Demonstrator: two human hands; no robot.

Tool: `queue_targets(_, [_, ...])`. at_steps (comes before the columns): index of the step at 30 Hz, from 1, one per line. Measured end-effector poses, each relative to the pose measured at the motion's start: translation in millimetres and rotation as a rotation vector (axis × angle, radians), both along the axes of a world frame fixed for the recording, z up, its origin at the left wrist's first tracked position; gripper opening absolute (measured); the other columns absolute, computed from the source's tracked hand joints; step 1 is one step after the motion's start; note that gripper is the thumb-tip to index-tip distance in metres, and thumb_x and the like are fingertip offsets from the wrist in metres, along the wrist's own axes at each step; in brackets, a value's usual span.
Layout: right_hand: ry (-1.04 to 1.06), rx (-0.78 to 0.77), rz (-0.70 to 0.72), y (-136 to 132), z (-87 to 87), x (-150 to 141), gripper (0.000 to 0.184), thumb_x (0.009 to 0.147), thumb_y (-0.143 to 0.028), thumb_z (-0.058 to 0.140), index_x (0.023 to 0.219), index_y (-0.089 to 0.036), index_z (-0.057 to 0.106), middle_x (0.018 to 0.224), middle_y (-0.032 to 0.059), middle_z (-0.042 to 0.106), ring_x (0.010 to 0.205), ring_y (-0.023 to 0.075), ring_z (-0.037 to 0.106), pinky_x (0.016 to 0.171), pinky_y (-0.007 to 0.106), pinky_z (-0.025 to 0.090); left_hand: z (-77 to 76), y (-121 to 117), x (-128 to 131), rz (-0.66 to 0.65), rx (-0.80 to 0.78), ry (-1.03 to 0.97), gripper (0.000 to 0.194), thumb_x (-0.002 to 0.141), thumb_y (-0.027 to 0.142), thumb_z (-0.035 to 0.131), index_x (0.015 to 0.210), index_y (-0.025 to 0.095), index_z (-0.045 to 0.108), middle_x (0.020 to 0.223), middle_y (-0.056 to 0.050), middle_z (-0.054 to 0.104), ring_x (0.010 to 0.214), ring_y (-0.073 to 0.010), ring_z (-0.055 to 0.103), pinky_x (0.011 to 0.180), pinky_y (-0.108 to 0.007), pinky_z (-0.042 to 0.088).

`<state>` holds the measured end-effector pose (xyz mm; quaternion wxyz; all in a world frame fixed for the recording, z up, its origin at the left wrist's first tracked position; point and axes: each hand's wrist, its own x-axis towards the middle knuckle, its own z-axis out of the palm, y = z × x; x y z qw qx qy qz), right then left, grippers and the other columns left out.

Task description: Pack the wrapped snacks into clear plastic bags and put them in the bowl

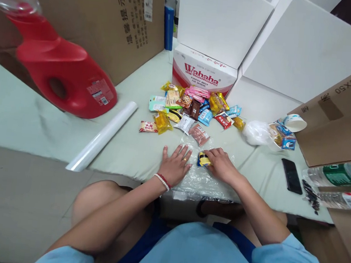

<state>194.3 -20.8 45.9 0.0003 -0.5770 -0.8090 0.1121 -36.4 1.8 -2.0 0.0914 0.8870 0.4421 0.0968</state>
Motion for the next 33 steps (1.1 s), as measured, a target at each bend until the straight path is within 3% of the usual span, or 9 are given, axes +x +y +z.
queue_targets(3, [0.070,0.025,0.044,-9,-2.9,10,0.059,0.092,-0.020,0.062,0.149,-0.023,0.048,0.132,0.0147,0.059,0.120,0.0322,0.047,0.100,0.047,0.044,-1.9,-1,-2,0.012,-0.032,0.030,0.053,0.105,0.042,0.037,0.154,0.027,0.045,0.166,-0.011,0.036,0.154,-0.0317,0.032,0.120,-0.075,0.011])
queue_targets(8, [0.174,0.032,0.111,-15,-9.5,17,0.067,0.095,-0.041,0.065,0.154,-0.019,0.042,0.141,0.0180,0.053,0.133,0.0342,0.043,0.113,0.054,0.036,2.8,-2,-3,0.022,-0.037,0.054,0.053,0.103,0.042,0.040,0.153,0.026,0.047,0.166,-0.012,0.037,0.153,-0.0321,0.032,0.120,-0.072,0.016])
queue_targets(14, [0.199,0.058,0.072,-8,-16.0,18,0.060,0.097,-0.037,0.061,0.151,-0.019,0.045,0.140,0.0186,0.054,0.133,0.0333,0.044,0.113,0.053,0.037,5.1,0,-1,0.025,-0.022,0.042,0.051,0.102,0.041,0.042,0.150,0.026,0.051,0.163,-0.013,0.042,0.151,-0.0332,0.036,0.120,-0.071,0.019])
queue_targets(19, [0.222,0.073,0.051,-13,-10.1,20,0.069,0.095,-0.043,0.064,0.155,-0.019,0.040,0.150,0.0190,0.048,0.141,0.0348,0.040,0.117,0.057,0.030,17.9,-1,-3,0.108,0.105,-0.068,0.045,0.101,0.038,0.047,0.138,0.017,0.061,0.158,-0.019,0.046,0.150,-0.0354,0.036,0.117,-0.060,0.030])
queue_targets(21, [0.280,0.137,0.024,-25,-1.5,25,0.071,0.096,-0.048,0.063,0.157,-0.023,0.037,0.154,0.0178,0.045,0.143,0.0345,0.037,0.118,0.058,0.030,25.4,0,-8,0.022,0.145,-0.149,0.038,0.101,0.032,0.046,0.132,0.018,0.063,0.155,-0.018,0.050,0.147,-0.0335,0.041,0.115,-0.055,0.035])
queue_targets(26, [0.376,0.203,0.028,-85,4.0,41,0.067,0.093,-0.053,0.066,0.150,-0.024,0.045,0.143,0.0169,0.054,0.136,0.0326,0.046,0.115,0.053,0.039,36.9,5,-22,-0.540,-0.107,-0.233,0.015,0.098,0.029,0.052,0.100,0.021,0.065,0.128,-0.012,0.066,0.117,-0.0225,0.061,0.103,-0.040,0.048])
queue_targets(27, [0.356,0.180,0.057,-98,-0.9,43,0.068,0.091,-0.054,0.069,0.149,-0.023,0.047,0.143,0.0170,0.054,0.136,0.0335,0.046,0.115,0.055,0.038,37.0,4,-24,-0.588,-0.162,-0.192,0.014,0.094,0.034,0.060,0.095,0.020,0.064,0.125,-0.012,0.066,0.114,-0.0235,0.061,0.103,-0.041,0.049])
queue_targets(30, [0.276,0.127,0.091,-126,-21.7,48,0.051,0.095,-0.039,0.066,0.142,-0.023,0.055,0.143,0.0155,0.056,0.137,0.0335,0.045,0.117,0.059,0.034,33.2,-1,-27,-0.639,-0.218,-0.010,0.044,0.072,0.040,0.084,0.102,0.018,0.062,0.129,-0.015,0.060,0.125,-0.0321,0.055,0.111,-0.049,0.044])
queue_targets(33, [0.313,0.122,0.045,-130,-32.9,54,0.028,0.099,-0.026,0.056,0.125,-0.022,0.065,0.135,0.0147,0.060,0.130,0.0307,0.050,0.111,0.056,0.042,26.8,-4,-30,-0.659,-0.197,0.056,0.050,0.070,0.020,0.082,0.115,0.017,0.060,0.139,-0.017,0.054,0.143,-0.0356,0.041,0.122,-0.054,0.030])
